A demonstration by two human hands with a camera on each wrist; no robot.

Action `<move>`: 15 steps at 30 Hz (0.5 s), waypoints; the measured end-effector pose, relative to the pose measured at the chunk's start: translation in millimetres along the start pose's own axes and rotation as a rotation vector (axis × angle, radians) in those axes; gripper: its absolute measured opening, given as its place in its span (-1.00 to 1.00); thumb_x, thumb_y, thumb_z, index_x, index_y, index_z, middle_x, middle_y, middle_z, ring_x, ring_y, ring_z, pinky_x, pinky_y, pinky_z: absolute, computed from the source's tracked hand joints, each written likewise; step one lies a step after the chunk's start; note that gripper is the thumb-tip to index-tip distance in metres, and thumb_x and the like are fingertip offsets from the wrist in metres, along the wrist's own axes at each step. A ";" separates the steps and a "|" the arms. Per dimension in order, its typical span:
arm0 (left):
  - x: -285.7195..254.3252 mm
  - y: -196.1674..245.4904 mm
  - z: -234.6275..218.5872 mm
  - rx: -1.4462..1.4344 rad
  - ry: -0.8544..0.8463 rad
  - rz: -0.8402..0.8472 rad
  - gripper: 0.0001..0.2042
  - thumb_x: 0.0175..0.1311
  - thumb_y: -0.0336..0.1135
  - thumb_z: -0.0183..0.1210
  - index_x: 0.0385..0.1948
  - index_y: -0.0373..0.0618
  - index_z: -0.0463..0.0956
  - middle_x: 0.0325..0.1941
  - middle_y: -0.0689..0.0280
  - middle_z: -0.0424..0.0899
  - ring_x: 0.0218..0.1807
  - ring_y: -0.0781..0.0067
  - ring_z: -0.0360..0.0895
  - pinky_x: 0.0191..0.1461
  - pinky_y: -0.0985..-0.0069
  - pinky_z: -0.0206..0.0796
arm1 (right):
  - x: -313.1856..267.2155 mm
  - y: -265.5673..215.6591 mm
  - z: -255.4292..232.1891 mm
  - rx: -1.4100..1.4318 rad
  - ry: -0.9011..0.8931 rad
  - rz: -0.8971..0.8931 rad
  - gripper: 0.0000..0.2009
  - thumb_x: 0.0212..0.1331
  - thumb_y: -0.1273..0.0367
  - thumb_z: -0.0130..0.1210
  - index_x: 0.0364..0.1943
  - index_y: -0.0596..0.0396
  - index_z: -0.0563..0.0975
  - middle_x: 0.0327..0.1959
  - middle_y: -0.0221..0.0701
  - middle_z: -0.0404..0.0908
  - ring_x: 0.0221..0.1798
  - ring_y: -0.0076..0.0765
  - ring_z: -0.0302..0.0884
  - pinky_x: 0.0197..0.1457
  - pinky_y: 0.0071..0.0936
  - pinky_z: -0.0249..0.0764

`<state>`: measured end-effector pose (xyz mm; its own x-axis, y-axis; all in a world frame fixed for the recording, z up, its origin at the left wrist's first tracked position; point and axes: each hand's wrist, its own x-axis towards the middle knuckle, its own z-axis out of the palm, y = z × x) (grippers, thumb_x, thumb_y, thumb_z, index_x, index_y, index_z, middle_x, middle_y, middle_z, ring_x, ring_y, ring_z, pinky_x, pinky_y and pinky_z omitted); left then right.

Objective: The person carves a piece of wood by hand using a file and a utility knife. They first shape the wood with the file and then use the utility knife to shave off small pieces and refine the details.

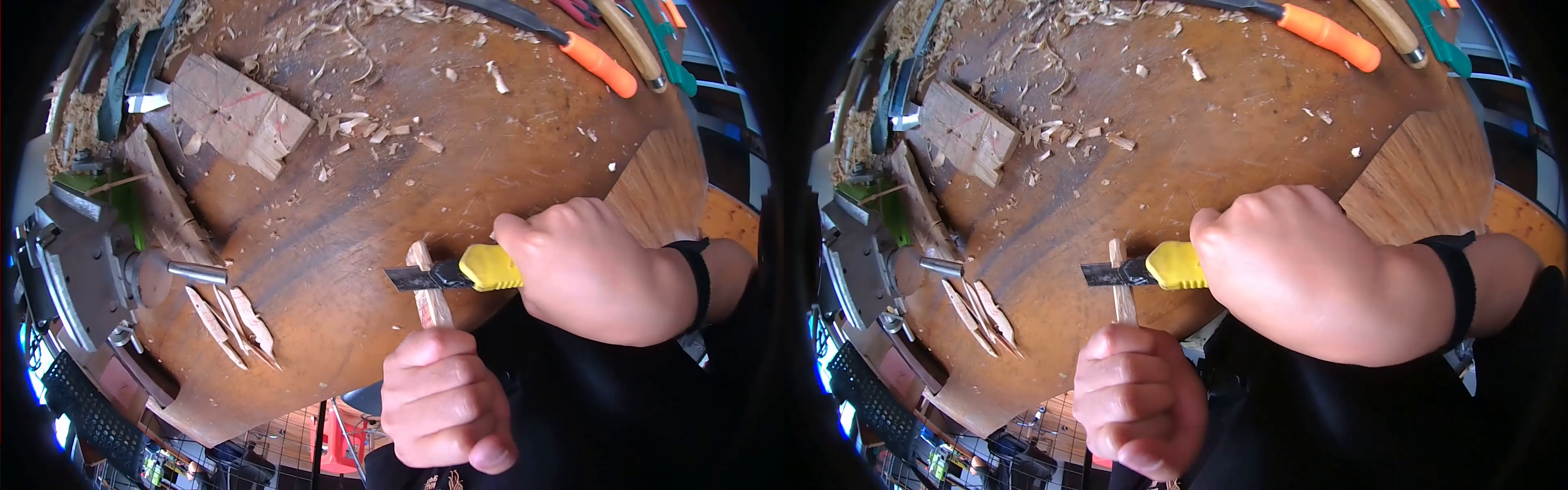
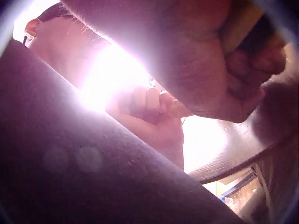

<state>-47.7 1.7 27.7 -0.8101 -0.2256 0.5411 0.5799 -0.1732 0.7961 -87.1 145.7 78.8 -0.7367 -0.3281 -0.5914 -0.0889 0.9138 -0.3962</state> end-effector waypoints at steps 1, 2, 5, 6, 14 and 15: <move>-1.6 -2.2 1.1 -0.003 -0.009 0.010 -0.54 0.40 -0.27 -0.03 -0.80 0.03 0.10 -0.84 0.43 0.16 -0.80 0.55 0.05 -0.60 0.50 -0.03 | -0.7 0.9 3.2 0.008 0.020 -0.007 -0.83 -0.10 0.56 0.23 -0.40 0.19 0.49 -0.61 -0.11 0.61 -0.49 0.12 0.67 -0.36 -0.02 0.57; -3.3 -2.9 1.6 0.027 0.005 0.031 -0.54 0.40 -0.28 -0.03 -0.80 0.02 0.09 -0.84 0.43 0.15 -0.80 0.54 0.05 -0.60 0.50 -0.03 | -2.0 1.3 5.2 0.015 0.037 -0.017 -0.84 -0.08 0.56 0.22 -0.39 0.20 0.50 -0.60 -0.10 0.62 -0.48 0.11 0.68 -0.36 -0.02 0.58; -3.2 -4.0 5.6 0.052 0.033 0.072 -0.55 0.40 -0.31 -0.05 -0.80 0.00 0.09 -0.82 0.44 0.14 -0.78 0.54 0.03 -0.60 0.49 -0.03 | -7.2 0.9 8.3 0.009 0.096 -0.023 -0.85 -0.05 0.56 0.21 -0.36 0.20 0.51 -0.59 -0.09 0.63 -0.46 0.12 0.69 -0.36 -0.02 0.58; -3.6 -4.3 5.8 0.058 0.039 0.073 -0.55 0.40 -0.31 -0.05 -0.80 -0.01 0.09 -0.82 0.43 0.14 -0.78 0.54 0.03 -0.60 0.49 -0.04 | -9.1 -0.4 8.7 0.010 0.099 -0.025 -0.85 -0.05 0.56 0.21 -0.36 0.20 0.51 -0.59 -0.09 0.63 -0.46 0.12 0.69 -0.36 -0.02 0.58; 0.7 -1.7 -1.9 0.001 0.073 0.003 -0.57 0.44 -0.31 -0.08 -0.75 -0.01 0.12 -0.81 0.43 0.16 -0.79 0.54 0.04 -0.61 0.49 -0.01 | -22.5 -0.8 -1.2 0.021 0.040 0.029 -0.90 0.00 0.55 0.20 -0.37 0.27 0.58 -0.55 -0.06 0.66 -0.43 0.11 0.73 -0.32 -0.12 0.67; 1.8 -0.9 -1.2 0.001 0.078 0.001 -0.57 0.44 -0.31 -0.08 -0.75 -0.01 0.12 -0.81 0.43 0.16 -0.79 0.54 0.04 -0.61 0.49 -0.01 | -23.9 0.2 -2.3 0.018 0.036 0.029 -0.90 0.00 0.55 0.20 -0.37 0.27 0.58 -0.55 -0.06 0.66 -0.43 0.11 0.73 -0.32 -0.12 0.67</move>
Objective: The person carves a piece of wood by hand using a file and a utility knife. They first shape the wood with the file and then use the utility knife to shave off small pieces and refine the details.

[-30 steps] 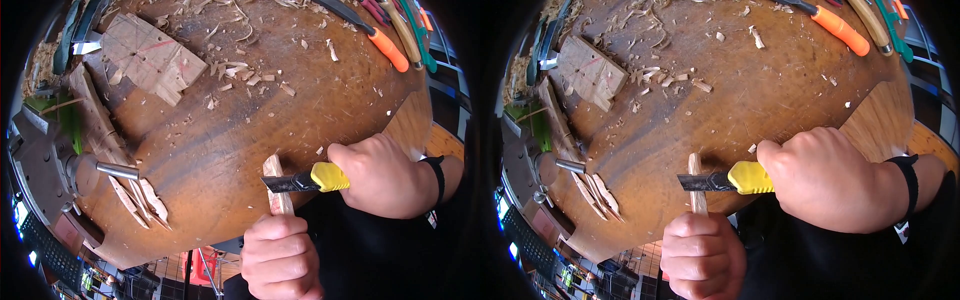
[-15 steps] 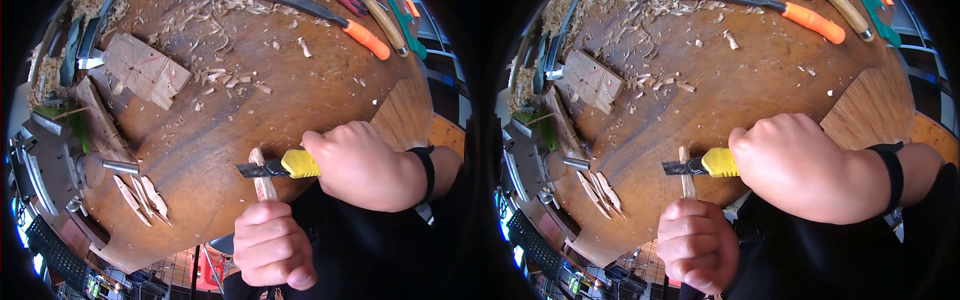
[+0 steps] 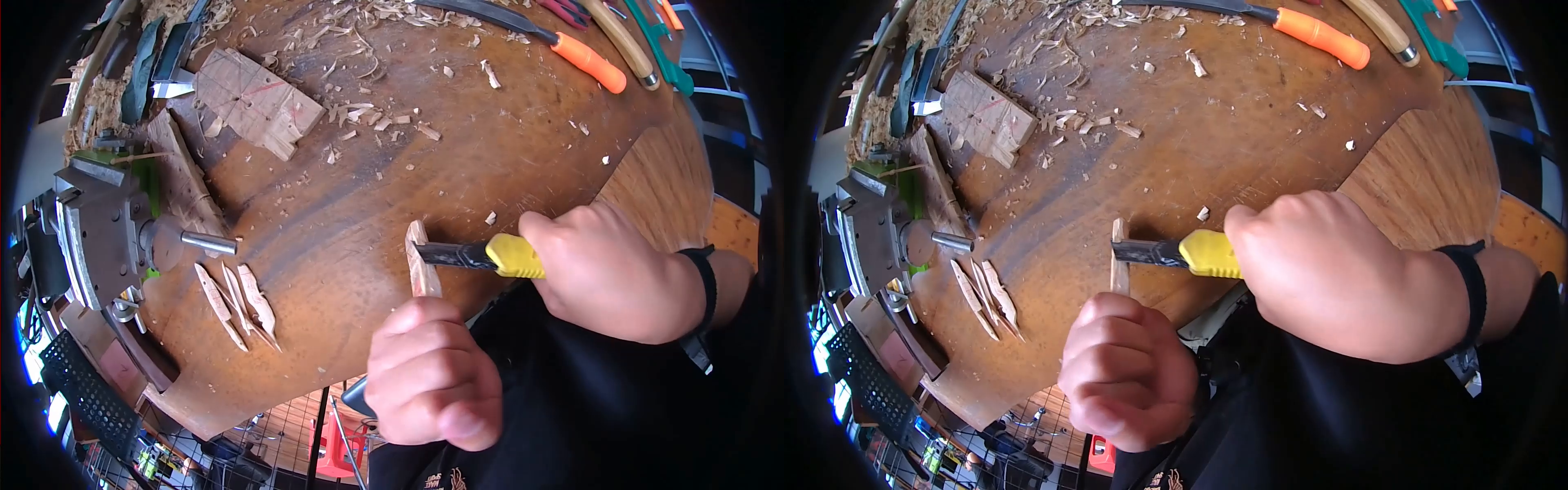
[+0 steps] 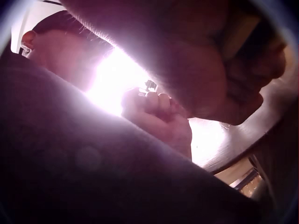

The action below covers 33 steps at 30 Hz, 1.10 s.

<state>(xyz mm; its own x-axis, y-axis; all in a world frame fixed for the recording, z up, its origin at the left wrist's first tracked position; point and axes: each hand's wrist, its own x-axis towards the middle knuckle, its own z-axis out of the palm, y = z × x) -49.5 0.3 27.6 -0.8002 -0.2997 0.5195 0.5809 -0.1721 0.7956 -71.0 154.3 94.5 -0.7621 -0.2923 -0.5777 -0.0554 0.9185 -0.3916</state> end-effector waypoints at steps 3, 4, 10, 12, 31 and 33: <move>3.7 3.6 2.9 0.092 -0.143 -0.031 -0.58 0.43 -0.32 -0.04 -0.75 0.00 0.12 -0.83 0.42 0.19 -0.82 0.51 0.12 -0.61 0.50 0.10 | 1.0 -0.7 -3.1 0.023 -0.049 0.054 -0.89 -0.02 0.56 0.20 -0.36 0.27 0.58 -0.56 -0.04 0.66 -0.41 0.16 0.72 -0.27 -0.07 0.65; 4.5 3.8 1.7 0.090 -0.142 -0.039 -0.58 0.43 -0.32 -0.04 -0.75 0.00 0.12 -0.83 0.42 0.19 -0.82 0.51 0.12 -0.61 0.50 0.10 | 2.4 -1.0 -4.6 0.018 -0.067 0.063 -0.89 -0.01 0.56 0.20 -0.36 0.27 0.58 -0.56 -0.03 0.65 -0.40 0.15 0.73 -0.27 -0.07 0.65; 10.3 -0.2 -10.9 -0.052 -0.276 -0.029 -0.65 0.34 -0.47 0.09 -0.73 -0.09 0.30 -0.79 0.43 0.30 -0.77 0.50 0.20 -0.51 0.47 0.24 | 20.3 -2.8 -6.1 -0.026 -0.111 0.110 -0.88 -0.02 0.55 0.22 -0.36 0.26 0.58 -0.55 -0.02 0.65 -0.39 0.14 0.73 -0.28 -0.06 0.65; 10.8 1.9 -12.3 -0.056 -0.332 -0.065 -0.65 0.31 -0.47 0.13 -0.74 -0.09 0.29 -0.78 0.43 0.31 -0.77 0.49 0.20 -0.49 0.47 0.28 | 26.5 -3.5 -5.9 -0.062 -0.087 0.117 -0.88 -0.03 0.55 0.23 -0.37 0.26 0.58 -0.54 -0.02 0.66 -0.39 0.14 0.73 -0.28 -0.06 0.65; 3.4 2.4 -13.1 -0.028 -0.127 -0.043 -0.54 0.46 -0.24 0.00 -0.75 -0.01 0.12 -0.85 0.44 0.19 -0.83 0.54 0.10 -0.64 0.52 0.10 | 12.9 -3.5 -11.1 0.013 -0.134 0.067 -0.88 0.08 0.48 0.26 -0.35 0.24 0.57 -0.53 0.00 0.65 -0.37 0.20 0.70 -0.21 -0.02 0.64; 2.6 1.6 -13.2 -0.031 -0.112 -0.051 -0.53 0.46 -0.24 0.00 -0.75 0.00 0.12 -0.86 0.45 0.19 -0.83 0.55 0.09 -0.64 0.52 0.10 | 13.3 -4.6 -13.1 0.022 -0.173 0.080 -0.88 0.09 0.49 0.25 -0.34 0.25 0.57 -0.53 0.00 0.65 -0.37 0.20 0.70 -0.21 -0.02 0.64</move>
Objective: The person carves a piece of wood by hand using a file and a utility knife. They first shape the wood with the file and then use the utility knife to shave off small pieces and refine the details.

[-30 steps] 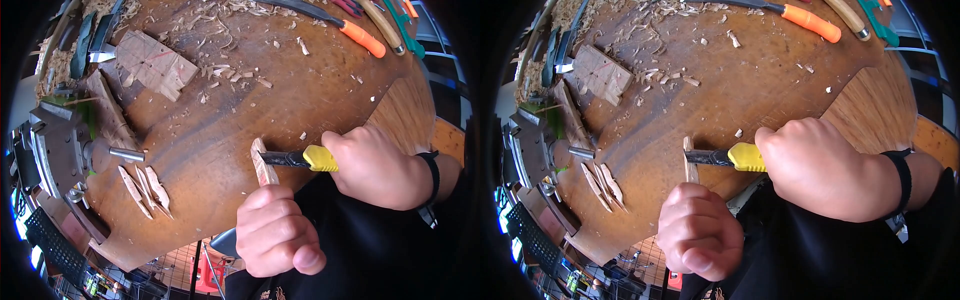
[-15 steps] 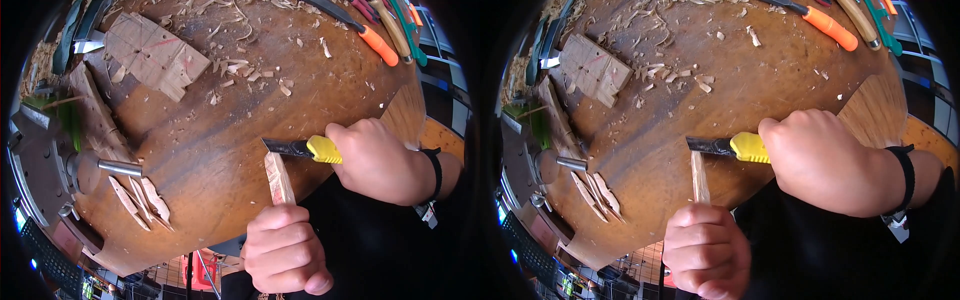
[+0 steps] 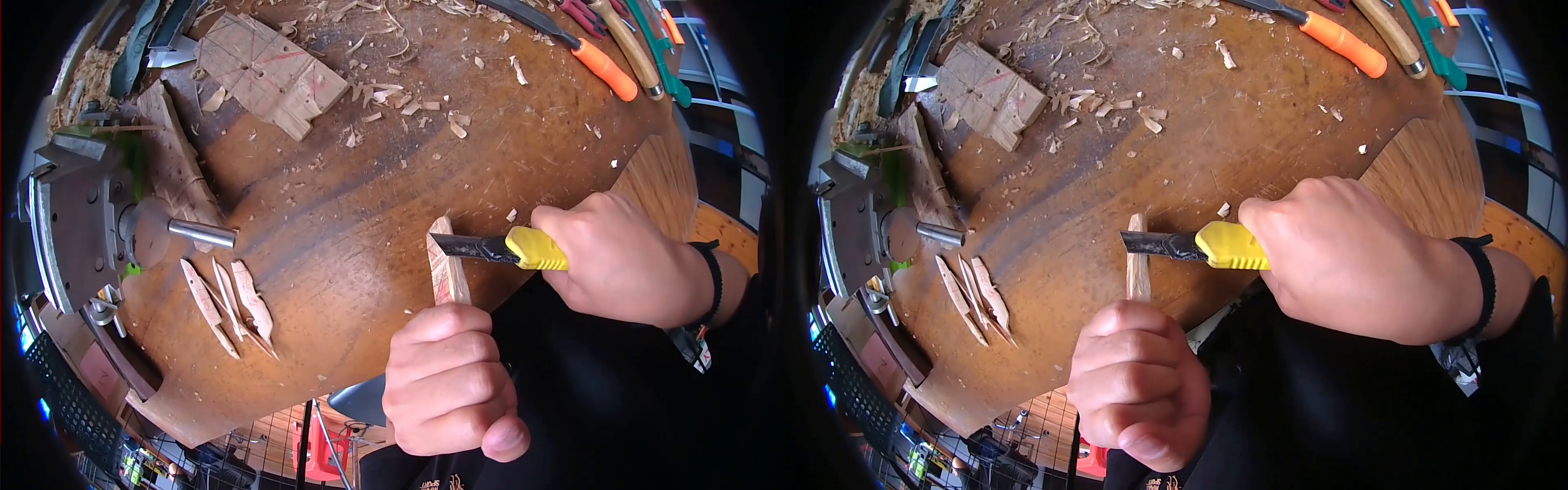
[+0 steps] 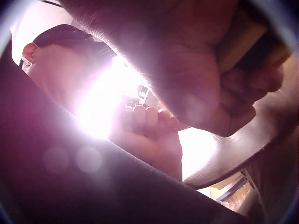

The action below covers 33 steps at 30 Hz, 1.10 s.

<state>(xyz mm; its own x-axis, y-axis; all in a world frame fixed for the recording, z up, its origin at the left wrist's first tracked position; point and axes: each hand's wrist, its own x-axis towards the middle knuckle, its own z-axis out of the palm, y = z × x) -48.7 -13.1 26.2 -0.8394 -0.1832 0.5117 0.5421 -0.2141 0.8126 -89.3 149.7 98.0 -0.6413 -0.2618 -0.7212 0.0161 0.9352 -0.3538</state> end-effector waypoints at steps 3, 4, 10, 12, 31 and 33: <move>-1.1 -2.0 -0.6 -0.025 0.024 0.020 -0.53 0.47 -0.23 -0.01 -0.75 0.01 0.11 -0.86 0.46 0.17 -0.83 0.55 0.08 -0.64 0.52 0.09 | 1.6 -0.9 1.1 0.016 -0.019 0.011 -0.89 0.07 0.50 0.23 -0.33 0.26 0.58 -0.53 0.00 0.65 -0.37 0.21 0.70 -0.21 -0.01 0.64; -1.8 -2.0 -0.4 -0.069 0.054 0.028 -0.57 0.42 -0.32 0.03 -0.76 -0.04 0.17 -0.84 0.43 0.21 -0.81 0.51 0.13 -0.60 0.50 0.16 | 3.1 0.0 2.7 0.027 -0.008 0.007 -0.89 0.06 0.52 0.23 -0.33 0.26 0.59 -0.52 0.01 0.65 -0.37 0.20 0.70 -0.21 -0.02 0.65; -3.4 -3.4 3.0 -0.106 0.109 0.051 -0.59 0.37 -0.41 0.05 -0.77 -0.08 0.21 -0.84 0.40 0.22 -0.82 0.50 0.13 -0.58 0.48 0.22 | 8.7 -5.3 6.7 -0.022 0.030 0.031 -0.88 0.00 0.54 0.22 -0.34 0.25 0.60 -0.51 0.00 0.66 -0.37 0.17 0.72 -0.24 -0.04 0.65; -3.3 -2.7 3.1 -0.087 0.101 0.045 -0.59 0.38 -0.41 0.05 -0.77 -0.09 0.21 -0.85 0.41 0.22 -0.82 0.50 0.12 -0.59 0.48 0.21 | 10.6 -6.9 7.6 -0.018 0.041 0.035 -0.88 -0.01 0.55 0.22 -0.34 0.26 0.60 -0.51 0.00 0.66 -0.38 0.16 0.72 -0.25 -0.05 0.66; -10.3 -3.8 14.6 0.042 0.145 0.073 -0.54 0.42 -0.30 -0.05 -0.78 0.03 0.04 -0.80 0.43 0.12 -0.74 0.54 0.02 -0.57 0.48 -0.05 | -3.5 2.1 17.3 -0.011 0.097 0.004 -0.87 -0.01 0.53 0.23 -0.35 0.27 0.62 -0.50 -0.02 0.68 -0.36 0.13 0.75 -0.24 -0.08 0.68; -8.1 -2.1 13.8 0.038 0.153 0.056 -0.54 0.42 -0.29 -0.05 -0.78 0.03 0.04 -0.81 0.43 0.12 -0.74 0.54 0.02 -0.57 0.48 -0.04 | -0.4 1.5 15.9 -0.022 0.081 0.015 -0.87 -0.02 0.53 0.23 -0.34 0.27 0.62 -0.50 -0.02 0.68 -0.36 0.14 0.74 -0.24 -0.08 0.68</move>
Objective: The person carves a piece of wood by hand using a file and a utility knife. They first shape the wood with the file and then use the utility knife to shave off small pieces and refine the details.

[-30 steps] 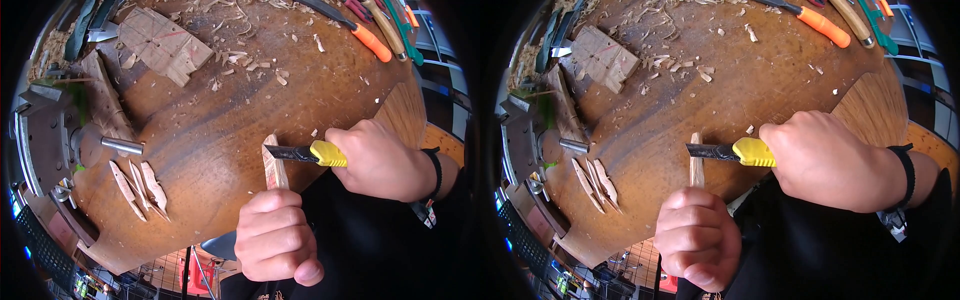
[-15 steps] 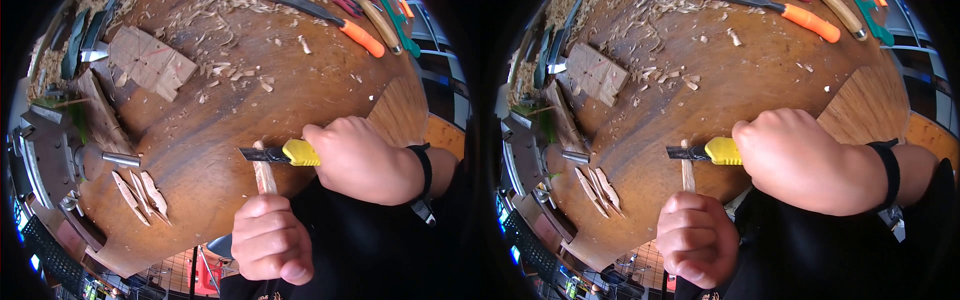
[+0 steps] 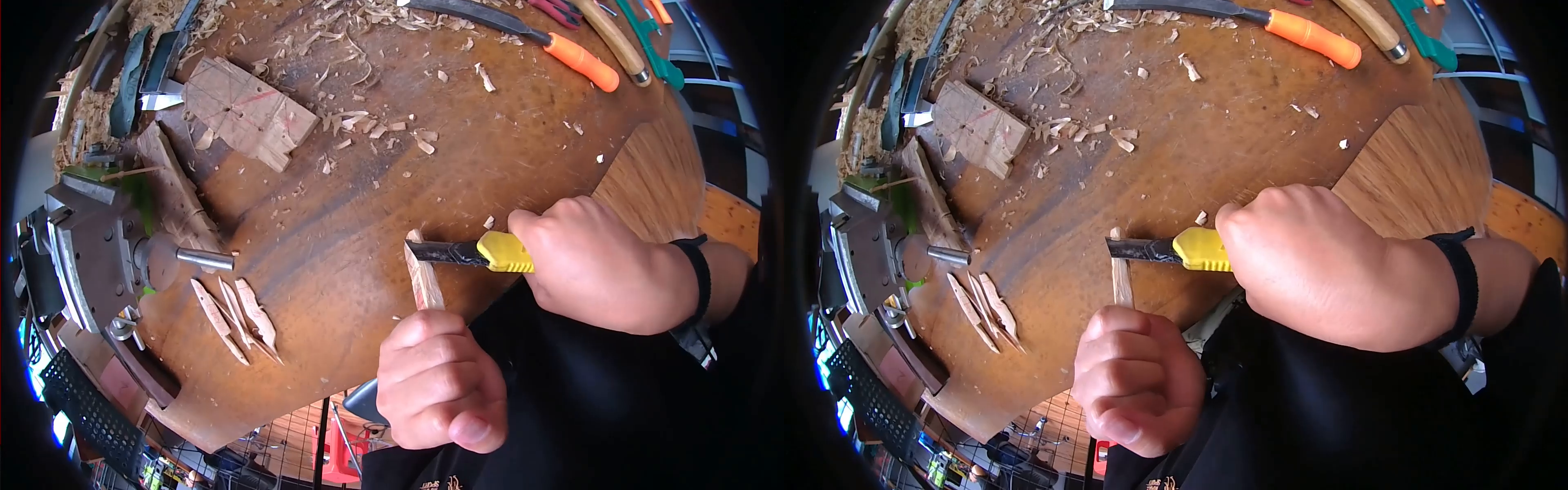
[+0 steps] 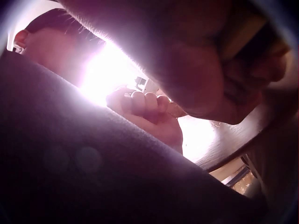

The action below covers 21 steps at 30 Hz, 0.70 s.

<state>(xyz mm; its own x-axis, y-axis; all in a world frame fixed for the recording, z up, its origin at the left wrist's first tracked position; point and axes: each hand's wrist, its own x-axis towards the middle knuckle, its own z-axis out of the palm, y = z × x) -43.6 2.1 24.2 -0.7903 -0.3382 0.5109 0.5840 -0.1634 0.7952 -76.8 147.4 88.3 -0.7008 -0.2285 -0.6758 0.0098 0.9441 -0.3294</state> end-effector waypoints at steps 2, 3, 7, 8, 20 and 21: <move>4.4 -0.2 -1.5 0.010 -0.086 -0.005 -0.53 0.42 -0.28 -0.04 -0.78 0.02 0.04 -0.82 0.43 0.14 -0.77 0.54 0.03 -0.58 0.49 -0.04 | 3.0 -1.0 -1.4 -0.008 0.026 -0.014 -0.89 -0.02 0.53 0.24 -0.38 0.25 0.63 -0.51 -0.04 0.68 -0.36 0.13 0.75 -0.26 -0.09 0.68; 4.1 0.1 0.3 0.007 -0.085 -0.011 -0.53 0.42 -0.28 -0.04 -0.78 0.02 0.04 -0.82 0.43 0.14 -0.77 0.54 0.03 -0.58 0.49 -0.04 | 5.9 -1.8 -1.8 -0.008 0.023 -0.008 -0.89 -0.02 0.53 0.24 -0.38 0.25 0.63 -0.51 -0.04 0.68 -0.36 0.13 0.75 -0.26 -0.09 0.68; 1.4 -0.3 -0.9 0.019 -0.071 -0.007 -0.55 0.40 -0.29 -0.03 -0.78 0.03 0.05 -0.84 0.45 0.16 -0.81 0.55 0.05 -0.60 0.49 -0.04 | 14.4 -6.2 -2.5 -0.015 0.037 0.023 -0.94 -0.02 0.52 0.24 -0.44 0.24 0.64 -0.52 -0.05 0.68 -0.37 0.11 0.75 -0.27 -0.09 0.68; 0.9 -0.8 -3.2 -0.009 -0.054 0.007 -0.55 0.40 -0.29 -0.03 -0.77 0.04 0.06 -0.84 0.46 0.17 -0.82 0.55 0.05 -0.61 0.49 -0.04 | 14.7 -7.1 -2.2 -0.029 0.050 0.022 -0.94 -0.02 0.52 0.24 -0.46 0.24 0.64 -0.53 -0.04 0.68 -0.38 0.11 0.74 -0.27 -0.09 0.68; -0.8 2.3 -21.5 -0.167 0.084 -0.117 -0.53 0.59 -0.14 -0.21 -0.70 0.10 0.09 -0.75 0.50 0.10 -0.70 0.59 -0.03 -0.42 0.50 -0.01 | 8.2 -3.3 6.6 0.249 0.137 -0.031 -0.72 0.21 0.29 0.24 -0.41 0.30 0.56 -0.56 0.06 0.61 -0.41 0.31 0.65 -0.26 0.06 0.59; -1.5 2.4 -19.7 -0.132 0.077 -0.117 -0.53 0.59 -0.14 -0.22 -0.70 0.10 0.09 -0.75 0.50 0.10 -0.70 0.59 -0.02 -0.42 0.49 0.01 | 5.9 -5.0 7.4 0.246 0.141 -0.038 -0.72 0.21 0.29 0.24 -0.41 0.30 0.56 -0.56 0.06 0.61 -0.41 0.31 0.65 -0.26 0.06 0.59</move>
<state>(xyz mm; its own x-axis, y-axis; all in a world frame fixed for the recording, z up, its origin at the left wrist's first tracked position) -37.3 -16.0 18.9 -0.8410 -0.3784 0.3868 0.5118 -0.3241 0.7956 -75.8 139.6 81.1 -0.7959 -0.2114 -0.5674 0.1423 0.8455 -0.5147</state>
